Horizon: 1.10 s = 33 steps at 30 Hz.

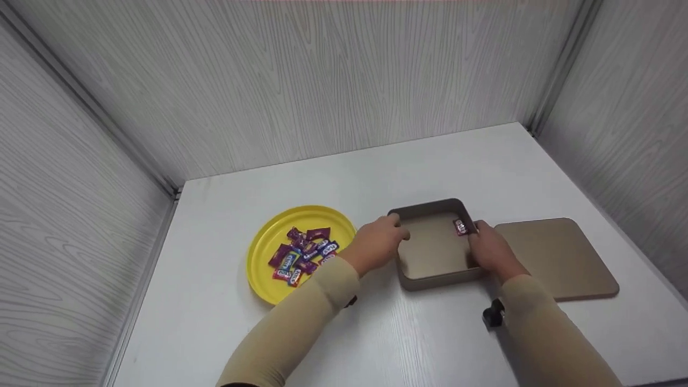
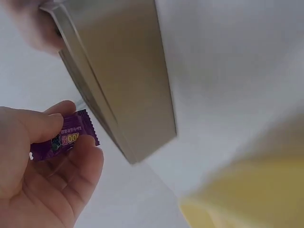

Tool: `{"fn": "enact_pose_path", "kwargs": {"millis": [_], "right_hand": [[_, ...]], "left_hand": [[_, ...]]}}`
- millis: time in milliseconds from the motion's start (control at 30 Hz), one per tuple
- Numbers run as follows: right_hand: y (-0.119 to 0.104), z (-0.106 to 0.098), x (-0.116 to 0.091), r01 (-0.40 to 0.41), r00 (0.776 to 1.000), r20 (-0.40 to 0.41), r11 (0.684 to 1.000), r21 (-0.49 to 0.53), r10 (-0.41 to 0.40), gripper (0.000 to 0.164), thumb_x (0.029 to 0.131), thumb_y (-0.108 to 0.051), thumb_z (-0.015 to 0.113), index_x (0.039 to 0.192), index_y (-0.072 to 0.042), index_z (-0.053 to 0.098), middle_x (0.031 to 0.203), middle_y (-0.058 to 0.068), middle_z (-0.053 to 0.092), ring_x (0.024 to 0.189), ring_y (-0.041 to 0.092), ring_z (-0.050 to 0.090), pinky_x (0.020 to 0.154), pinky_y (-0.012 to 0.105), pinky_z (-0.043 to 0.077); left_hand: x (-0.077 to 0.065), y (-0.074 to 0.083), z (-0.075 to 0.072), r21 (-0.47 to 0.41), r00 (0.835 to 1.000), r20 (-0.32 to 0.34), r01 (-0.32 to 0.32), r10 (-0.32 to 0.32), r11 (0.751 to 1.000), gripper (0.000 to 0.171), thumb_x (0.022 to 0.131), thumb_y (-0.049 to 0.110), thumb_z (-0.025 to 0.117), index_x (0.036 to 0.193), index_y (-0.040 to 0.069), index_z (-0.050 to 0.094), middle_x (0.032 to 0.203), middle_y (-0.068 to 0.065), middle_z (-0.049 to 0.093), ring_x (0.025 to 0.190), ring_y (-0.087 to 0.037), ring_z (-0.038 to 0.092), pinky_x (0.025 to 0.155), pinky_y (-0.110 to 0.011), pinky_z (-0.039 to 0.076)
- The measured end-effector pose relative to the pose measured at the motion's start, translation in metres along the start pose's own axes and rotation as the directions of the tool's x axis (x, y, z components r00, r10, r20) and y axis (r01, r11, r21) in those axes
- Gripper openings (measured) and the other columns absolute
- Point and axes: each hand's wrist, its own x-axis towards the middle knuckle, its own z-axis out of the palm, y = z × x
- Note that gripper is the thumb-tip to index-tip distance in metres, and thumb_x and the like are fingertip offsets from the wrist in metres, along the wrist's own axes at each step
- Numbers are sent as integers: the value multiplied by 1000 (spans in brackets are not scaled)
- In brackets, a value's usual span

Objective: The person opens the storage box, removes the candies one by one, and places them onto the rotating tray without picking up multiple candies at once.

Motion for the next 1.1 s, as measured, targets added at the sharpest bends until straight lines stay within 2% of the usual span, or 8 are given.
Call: {"fn": "enact_pose_path", "kwargs": {"millis": [100,200,300,433,600,700,833,1100], "right_hand": [[1,0,1,-1,1000,1,1000,3,1,49,103,-17,29,143,9,38,117,26,55,99,38,53,82,50,44],[3,-1,2,2,1000,2,1000,9,-2,49,103,-17,29,142,9,39,118,26,55,99,38,53,81,49,44],[5,-2,3,-3,1000,12,1000,9,3,49,102,-18,28,143,9,38,118,27,55,99,38,52,81,49,43],[5,-1,2,-16,1000,23,1000,11,16,51,103,-17,27,144,11,36,121,28,53,102,38,51,85,51,43],[2,1,2,-22,999,28,1000,15,21,51,104,-18,26,144,11,35,122,27,52,104,38,50,86,50,42],[3,0,1,-29,999,28,999,16,29,50,104,-18,26,144,10,35,119,25,53,102,37,50,83,48,42],[3,0,2,-23,999,31,1000,11,23,50,103,-17,26,144,11,35,119,26,53,102,37,50,83,49,42],[1,-2,2,-12,1000,19,1000,-1,12,49,102,-16,27,141,10,37,116,26,53,99,37,50,83,50,43]], "left_hand": [[-20,-17,-7,-33,999,-35,9,-10,999,27,105,13,55,123,19,73,109,-2,58,97,-15,58,82,-28,53],[-40,-34,-9,-92,998,-43,40,-44,995,27,107,17,51,123,18,74,106,-1,57,94,-14,56,81,-28,52],[-60,-51,-6,-145,995,-10,100,-103,984,27,105,16,53,123,17,74,105,1,56,93,-13,55,83,-28,51],[-83,-69,4,-155,985,52,171,-165,973,26,103,14,56,122,14,74,107,0,55,93,-14,53,85,-29,50],[-103,-84,14,-161,983,66,181,-173,970,23,101,16,60,118,12,75,102,1,55,88,-14,53,81,-29,50],[-110,-88,18,-194,980,75,196,-185,961,21,100,18,62,114,14,76,95,1,52,83,-15,51,73,-29,47],[-116,-93,22,-227,970,113,235,-214,945,18,101,21,61,111,17,76,92,3,51,81,-15,50,71,-29,45],[-126,-97,27,-197,968,134,238,-214,951,22,103,21,57,119,19,72,106,5,57,100,-17,53,94,-37,49]]}}
